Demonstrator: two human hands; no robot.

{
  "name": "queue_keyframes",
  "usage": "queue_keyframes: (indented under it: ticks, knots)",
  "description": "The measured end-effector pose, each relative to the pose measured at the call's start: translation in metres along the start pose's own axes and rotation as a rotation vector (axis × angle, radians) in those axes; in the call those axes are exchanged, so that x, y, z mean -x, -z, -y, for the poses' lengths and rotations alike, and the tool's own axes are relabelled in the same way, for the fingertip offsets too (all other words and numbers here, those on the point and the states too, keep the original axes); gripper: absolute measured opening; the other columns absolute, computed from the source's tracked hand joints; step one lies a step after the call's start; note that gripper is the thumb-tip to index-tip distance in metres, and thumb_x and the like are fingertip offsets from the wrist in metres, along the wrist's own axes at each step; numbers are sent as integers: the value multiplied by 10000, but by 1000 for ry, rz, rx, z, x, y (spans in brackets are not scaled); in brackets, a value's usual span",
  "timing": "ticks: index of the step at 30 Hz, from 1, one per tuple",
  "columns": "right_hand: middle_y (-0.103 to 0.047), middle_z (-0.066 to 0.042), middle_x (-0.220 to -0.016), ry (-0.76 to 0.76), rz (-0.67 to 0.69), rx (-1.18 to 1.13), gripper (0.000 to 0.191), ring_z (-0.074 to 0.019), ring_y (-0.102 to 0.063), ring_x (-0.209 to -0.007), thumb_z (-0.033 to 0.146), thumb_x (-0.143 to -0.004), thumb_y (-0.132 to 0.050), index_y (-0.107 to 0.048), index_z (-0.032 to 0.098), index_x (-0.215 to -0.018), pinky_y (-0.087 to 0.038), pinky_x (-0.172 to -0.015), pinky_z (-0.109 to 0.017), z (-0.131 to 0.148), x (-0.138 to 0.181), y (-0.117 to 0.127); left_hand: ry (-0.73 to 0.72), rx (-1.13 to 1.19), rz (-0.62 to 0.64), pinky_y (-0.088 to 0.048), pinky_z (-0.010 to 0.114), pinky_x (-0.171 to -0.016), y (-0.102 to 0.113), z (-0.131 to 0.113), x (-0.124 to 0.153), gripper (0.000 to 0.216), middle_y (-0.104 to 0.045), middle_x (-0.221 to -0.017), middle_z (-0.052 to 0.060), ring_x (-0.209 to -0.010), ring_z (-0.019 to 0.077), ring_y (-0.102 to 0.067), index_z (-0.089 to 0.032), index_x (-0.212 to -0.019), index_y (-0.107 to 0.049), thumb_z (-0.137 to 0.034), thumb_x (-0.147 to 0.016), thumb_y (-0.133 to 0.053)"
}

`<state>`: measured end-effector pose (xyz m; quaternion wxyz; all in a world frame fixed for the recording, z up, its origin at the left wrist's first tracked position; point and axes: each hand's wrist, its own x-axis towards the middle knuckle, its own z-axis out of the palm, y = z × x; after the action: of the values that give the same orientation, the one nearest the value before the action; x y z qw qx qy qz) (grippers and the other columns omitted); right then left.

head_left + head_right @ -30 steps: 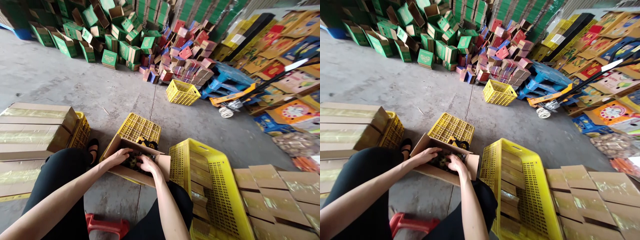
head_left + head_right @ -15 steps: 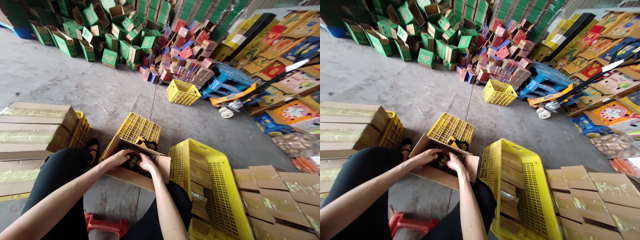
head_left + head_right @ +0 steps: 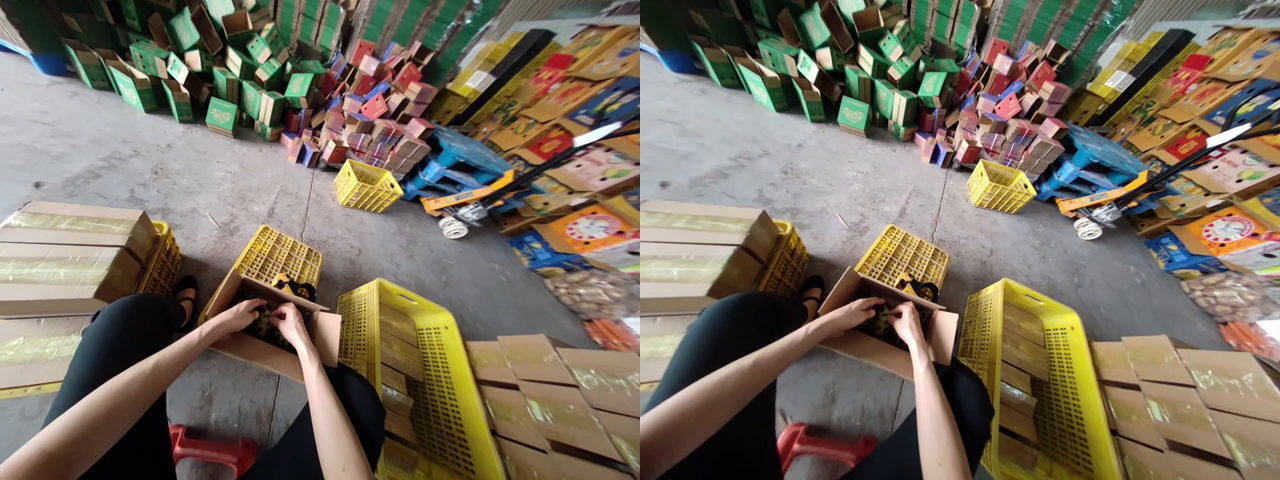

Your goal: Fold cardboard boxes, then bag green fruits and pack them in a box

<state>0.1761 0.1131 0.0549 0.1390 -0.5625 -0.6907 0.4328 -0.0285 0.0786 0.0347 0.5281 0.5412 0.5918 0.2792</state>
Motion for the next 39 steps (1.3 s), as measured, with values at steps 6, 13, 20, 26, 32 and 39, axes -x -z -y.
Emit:
queue_keyframes:
  ticks: [6, 13, 20, 26, 32, 39]
  knots:
    - [-782, -24, -867, 20, 9, -142, 275, -222, -769, -870, 52, -743, -603, -737, 218, -917, -613, -844, -351, 2, 2, -9, -10, -27, -24, -399, 441, -1213, -4, 6, -3, 563, -690, -1422, 123, -1376, 348, -593, -175, -1333, -715, -169, -779, -615]
    - [-765, -20, -839, 21, 98, -385, 281, -213, -750, -848, 95, -710, -597, -713, 208, -940, -597, -825, -346, 8, 14, -3, -186, -203, 101, -516, 364, -1047, 6, -8, 7, 449, -772, -1254, 103, -1168, 305, -706, -173, -1211, -762, -228, -770, -693]
    - [-767, -33, -930, 125, 93, -485, 215, -197, -735, -897, 195, -798, -667, -714, 207, -1008, -581, -845, -324, 10, 25, 18, -291, -76, 75, -522, 280, -774, 9, -40, 9, 153, -797, -886, 40, -824, 216, -722, -201, -878, -812, -305, -810, -722]
    - [-785, -70, -1056, 165, 3, -522, 277, -232, -739, -1026, 365, -883, -709, -726, 223, -1121, -577, -957, -376, 21, 35, 37, -287, 144, 27, -509, 280, -736, 12, -54, 12, 220, -791, -833, 55, -764, 200, -696, -181, -822, -785, -399, -822, -767]
    - [-731, -99, -1320, 94, 92, -514, 436, -281, -681, -1247, 509, -915, -727, -721, 246, -1263, -514, -1111, -462, 31, 47, 59, -168, 475, -96, -498, 275, -736, 15, -61, 19, 328, -745, -794, 37, -733, 169, -648, -162, -795, -744, -478, -787, -830]
    - [-689, -85, -1402, 29, 175, -690, 672, -278, -716, -1194, 475, -867, -805, -584, 315, -1481, -600, -1027, -471, 32, 53, 51, 35, 819, -193, -538, 266, -747, 18, -61, 17, 435, -717, -804, 17, -734, 143, -648, -160, -799, -712, -513, -666, -928]
